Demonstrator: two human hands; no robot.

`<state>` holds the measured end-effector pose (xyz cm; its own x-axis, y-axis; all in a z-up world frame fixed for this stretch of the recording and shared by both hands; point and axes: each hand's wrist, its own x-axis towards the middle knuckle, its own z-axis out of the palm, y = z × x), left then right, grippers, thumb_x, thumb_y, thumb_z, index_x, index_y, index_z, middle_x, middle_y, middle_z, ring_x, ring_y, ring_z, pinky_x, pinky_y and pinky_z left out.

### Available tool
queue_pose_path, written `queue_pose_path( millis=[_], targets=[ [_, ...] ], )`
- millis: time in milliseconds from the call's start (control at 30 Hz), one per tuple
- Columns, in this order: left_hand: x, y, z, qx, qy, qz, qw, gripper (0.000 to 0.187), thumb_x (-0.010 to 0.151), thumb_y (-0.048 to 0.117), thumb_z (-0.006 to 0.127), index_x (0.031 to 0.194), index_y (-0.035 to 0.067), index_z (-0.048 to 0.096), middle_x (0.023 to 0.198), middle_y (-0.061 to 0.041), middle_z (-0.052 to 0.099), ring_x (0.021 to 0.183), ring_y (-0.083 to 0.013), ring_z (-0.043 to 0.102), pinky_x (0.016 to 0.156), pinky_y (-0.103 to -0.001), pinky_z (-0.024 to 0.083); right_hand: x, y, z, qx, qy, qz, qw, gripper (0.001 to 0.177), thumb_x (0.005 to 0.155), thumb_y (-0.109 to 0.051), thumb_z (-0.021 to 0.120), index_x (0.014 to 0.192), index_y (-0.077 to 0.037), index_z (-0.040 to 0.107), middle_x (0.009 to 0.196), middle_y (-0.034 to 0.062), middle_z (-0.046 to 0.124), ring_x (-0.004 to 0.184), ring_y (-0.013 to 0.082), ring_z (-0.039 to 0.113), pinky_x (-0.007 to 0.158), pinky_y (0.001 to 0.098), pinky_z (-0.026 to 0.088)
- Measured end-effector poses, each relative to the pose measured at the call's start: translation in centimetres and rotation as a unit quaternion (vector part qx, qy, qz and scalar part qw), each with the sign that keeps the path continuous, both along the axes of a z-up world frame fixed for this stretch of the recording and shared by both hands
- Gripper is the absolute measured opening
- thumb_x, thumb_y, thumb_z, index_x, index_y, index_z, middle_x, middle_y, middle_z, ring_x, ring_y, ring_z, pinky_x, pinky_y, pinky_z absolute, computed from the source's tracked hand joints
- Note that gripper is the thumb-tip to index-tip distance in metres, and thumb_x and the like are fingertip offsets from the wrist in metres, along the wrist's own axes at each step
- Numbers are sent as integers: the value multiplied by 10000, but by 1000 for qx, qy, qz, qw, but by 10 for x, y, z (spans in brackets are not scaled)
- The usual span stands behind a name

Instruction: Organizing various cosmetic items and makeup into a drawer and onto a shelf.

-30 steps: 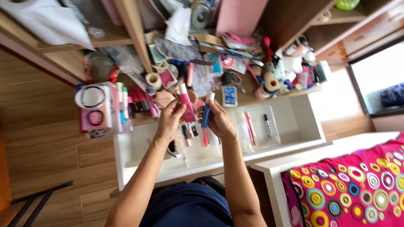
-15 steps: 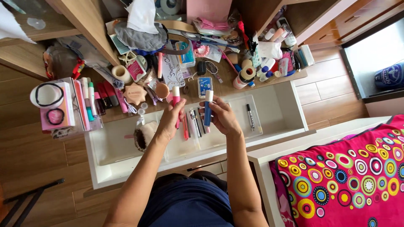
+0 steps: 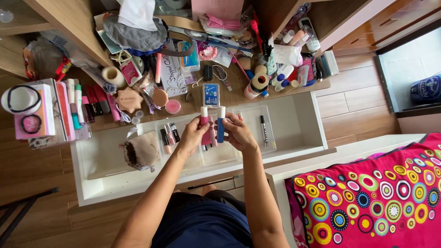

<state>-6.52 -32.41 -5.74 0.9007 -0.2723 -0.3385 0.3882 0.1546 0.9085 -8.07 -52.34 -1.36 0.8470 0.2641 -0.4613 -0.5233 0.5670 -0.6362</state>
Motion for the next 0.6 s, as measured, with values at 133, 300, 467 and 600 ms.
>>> queue_pose_path(
  millis=[133,300,467,600],
  targets=[
    [1,-16,-32,11,15,8,1000,251,986,75,607,1224,1,629,1098,-57,725,989,-137,677,884,-293,555,1,-12,-43,-27,25,20,999,352,981,-90,614,1327,-53,558,1089,48,680,938,180,694,803,431,622],
    [2,-19,-53,39,64,34,997,273,965,56,624,1233,-1,623,1093,-74,737,994,-154,709,878,-311,573,8,-17,-171,-259,7,21,966,392,863,-46,740,1243,-8,650,1017,59,724,864,159,682,732,332,561],
    [1,-10,-72,66,74,53,994,262,955,77,659,1204,-4,641,1035,-75,724,926,-143,692,826,-310,560,18,1,-206,-505,-34,26,862,406,784,-134,813,1159,-29,698,979,104,763,859,219,724,765,345,570],
    [2,-3,-80,101,57,58,992,210,957,98,682,1136,-13,678,985,-60,722,865,-113,649,798,-292,528,20,19,-232,-651,-57,19,757,358,776,-160,813,1105,-40,740,991,172,759,892,318,725,811,391,565]
  ],
)
